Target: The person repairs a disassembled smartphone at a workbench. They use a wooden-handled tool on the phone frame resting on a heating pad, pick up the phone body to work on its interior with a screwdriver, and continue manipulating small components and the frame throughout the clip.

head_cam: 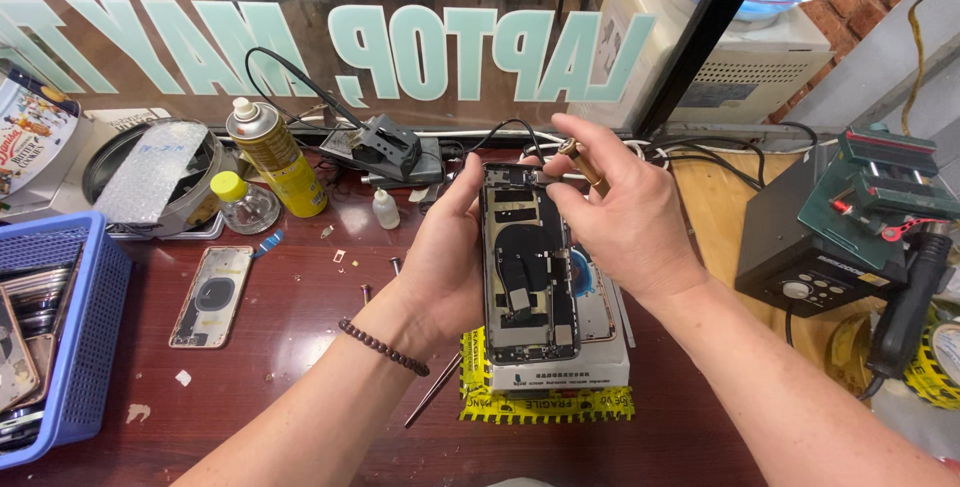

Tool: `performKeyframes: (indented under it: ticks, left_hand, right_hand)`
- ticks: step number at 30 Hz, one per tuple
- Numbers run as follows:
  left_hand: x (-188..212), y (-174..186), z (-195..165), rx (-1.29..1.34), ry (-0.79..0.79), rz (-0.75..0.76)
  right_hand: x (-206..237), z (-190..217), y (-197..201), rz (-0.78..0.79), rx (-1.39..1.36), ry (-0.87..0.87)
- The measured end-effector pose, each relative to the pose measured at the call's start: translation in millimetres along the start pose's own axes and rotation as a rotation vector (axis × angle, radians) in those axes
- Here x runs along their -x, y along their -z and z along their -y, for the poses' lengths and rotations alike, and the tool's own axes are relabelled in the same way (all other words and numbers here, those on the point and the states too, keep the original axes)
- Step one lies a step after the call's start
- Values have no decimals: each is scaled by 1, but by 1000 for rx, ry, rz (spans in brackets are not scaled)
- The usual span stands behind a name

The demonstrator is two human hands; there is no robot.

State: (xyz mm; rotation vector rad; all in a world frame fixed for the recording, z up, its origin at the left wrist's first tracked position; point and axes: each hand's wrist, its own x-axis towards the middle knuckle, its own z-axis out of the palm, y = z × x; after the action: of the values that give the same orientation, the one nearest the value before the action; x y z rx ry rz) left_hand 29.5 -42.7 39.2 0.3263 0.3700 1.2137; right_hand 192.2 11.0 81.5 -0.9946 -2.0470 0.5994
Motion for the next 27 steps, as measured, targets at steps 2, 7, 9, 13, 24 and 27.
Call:
performKeyframes:
  ticks: [2, 7, 9, 13, 24, 27]
  left_hand:
    - [0, 1, 0, 71, 48, 111]
    - [-3, 7, -1, 89, 126, 56]
    - [-3, 11, -1, 166, 144, 113]
    - [-7, 19, 2, 190, 152, 108]
    - [-7, 37, 5, 129, 171, -103]
    - [-5, 43, -3, 134, 154, -108]
  right_hand:
    - [-1, -2, -1, 43, -95, -122]
    - [-11, -18, 0, 23, -544, -345]
    - [-21, -27, 6, -18, -762, -288]
    - [-32, -38, 16, -39, -626, -199]
    - [-27, -65, 7, -3, -657, -406]
    - [-25, -111, 24, -8, -489, -639]
